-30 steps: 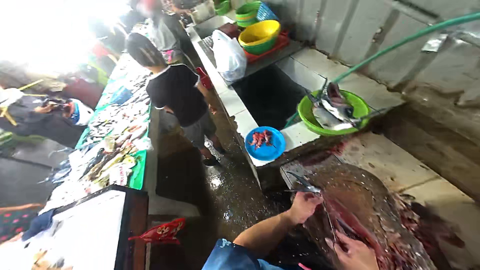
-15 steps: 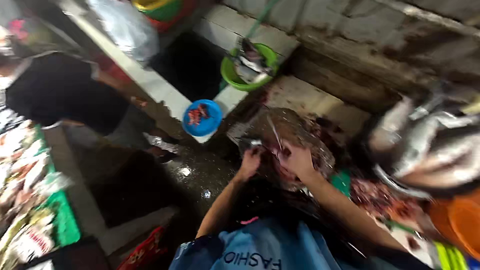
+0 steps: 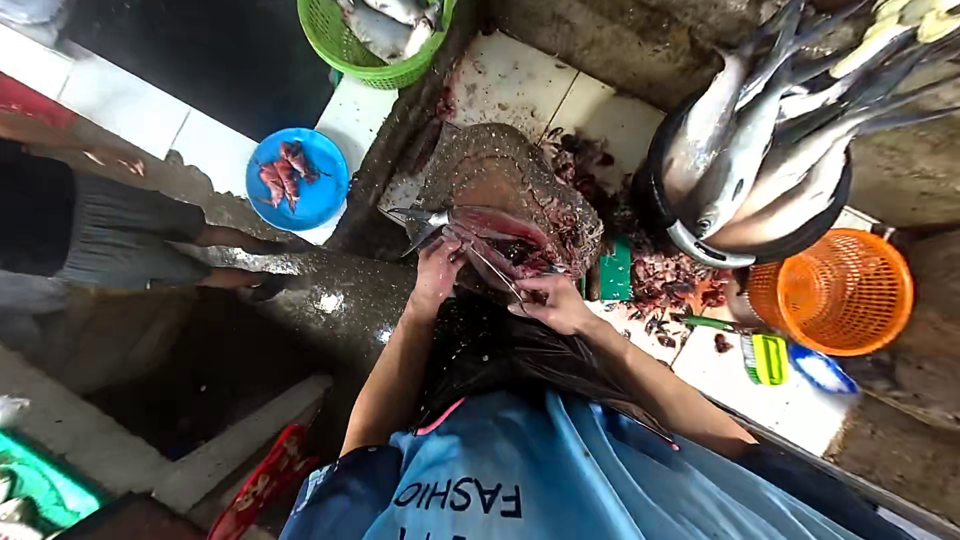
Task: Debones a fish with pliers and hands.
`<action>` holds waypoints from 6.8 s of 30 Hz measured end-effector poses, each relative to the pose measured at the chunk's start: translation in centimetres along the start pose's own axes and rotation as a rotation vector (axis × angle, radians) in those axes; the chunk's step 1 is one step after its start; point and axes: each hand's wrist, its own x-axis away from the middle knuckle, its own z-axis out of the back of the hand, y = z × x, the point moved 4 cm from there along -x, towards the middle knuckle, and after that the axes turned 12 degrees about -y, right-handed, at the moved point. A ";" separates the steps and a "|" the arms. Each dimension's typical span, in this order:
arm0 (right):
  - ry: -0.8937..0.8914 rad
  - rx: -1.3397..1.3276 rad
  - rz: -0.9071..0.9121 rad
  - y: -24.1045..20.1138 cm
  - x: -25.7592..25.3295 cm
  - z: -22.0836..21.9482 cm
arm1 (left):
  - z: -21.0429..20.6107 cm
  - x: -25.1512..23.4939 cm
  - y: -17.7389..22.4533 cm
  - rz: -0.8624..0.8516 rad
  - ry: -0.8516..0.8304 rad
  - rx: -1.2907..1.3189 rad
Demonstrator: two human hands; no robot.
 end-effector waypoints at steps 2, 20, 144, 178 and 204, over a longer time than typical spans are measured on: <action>0.007 0.003 -0.034 -0.3 -1.1 -0.7 | -1.1 1.5 1.3 0.015 -0.011 -0.020; 0.057 0.078 0.042 -2.3 -1.1 1.1 | 3.2 -3.6 -0.8 0.085 0.174 -0.128; -0.001 -1.090 0.269 -10.6 1.6 2.1 | -1.0 -4.4 3.5 -0.338 -0.160 -0.997; 0.355 0.683 0.026 -3.0 0.4 1.9 | -0.7 -1.6 1.4 -0.087 -0.093 -0.440; 0.291 0.678 -0.045 -5.8 0.6 3.6 | -1.9 -5.3 4.3 -0.298 -0.236 -0.840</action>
